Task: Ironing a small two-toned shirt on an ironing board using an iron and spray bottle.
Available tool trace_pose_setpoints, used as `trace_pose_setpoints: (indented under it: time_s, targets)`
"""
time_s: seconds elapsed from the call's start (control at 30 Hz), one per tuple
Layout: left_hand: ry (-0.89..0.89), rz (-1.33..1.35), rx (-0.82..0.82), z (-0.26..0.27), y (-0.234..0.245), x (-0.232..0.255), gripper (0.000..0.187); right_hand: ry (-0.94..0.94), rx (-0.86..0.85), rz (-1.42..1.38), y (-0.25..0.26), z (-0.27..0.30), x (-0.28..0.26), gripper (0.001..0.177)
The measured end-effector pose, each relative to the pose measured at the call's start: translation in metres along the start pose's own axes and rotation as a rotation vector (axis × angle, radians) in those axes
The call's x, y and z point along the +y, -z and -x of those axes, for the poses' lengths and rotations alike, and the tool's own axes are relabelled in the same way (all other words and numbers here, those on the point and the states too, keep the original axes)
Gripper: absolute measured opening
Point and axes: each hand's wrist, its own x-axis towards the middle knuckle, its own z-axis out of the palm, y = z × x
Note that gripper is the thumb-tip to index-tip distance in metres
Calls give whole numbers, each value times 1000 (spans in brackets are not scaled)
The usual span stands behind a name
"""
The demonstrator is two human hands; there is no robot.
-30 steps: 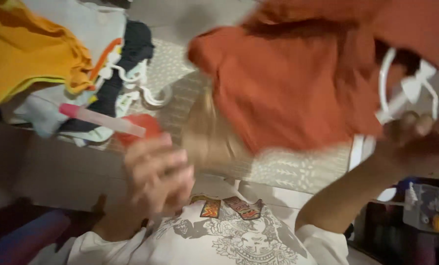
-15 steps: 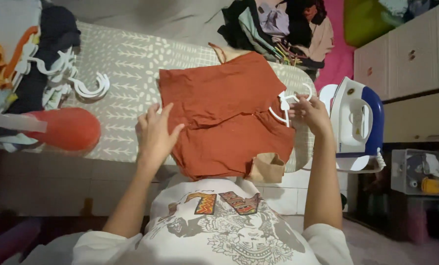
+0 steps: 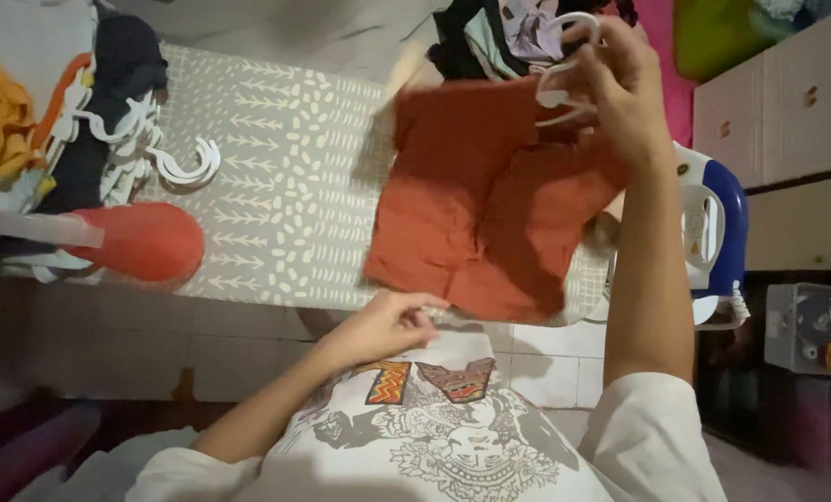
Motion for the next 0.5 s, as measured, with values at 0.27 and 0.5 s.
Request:
trace_pose_setpoints:
  time_s: [0.27, 0.5]
  targets:
    - [-810, -860, 756, 0, 67, 102, 40, 239, -139, 706, -84, 20, -99, 14]
    - [-831, -950, 886, -19, 82, 86, 28, 38, -128, -4, -103, 39, -107, 11]
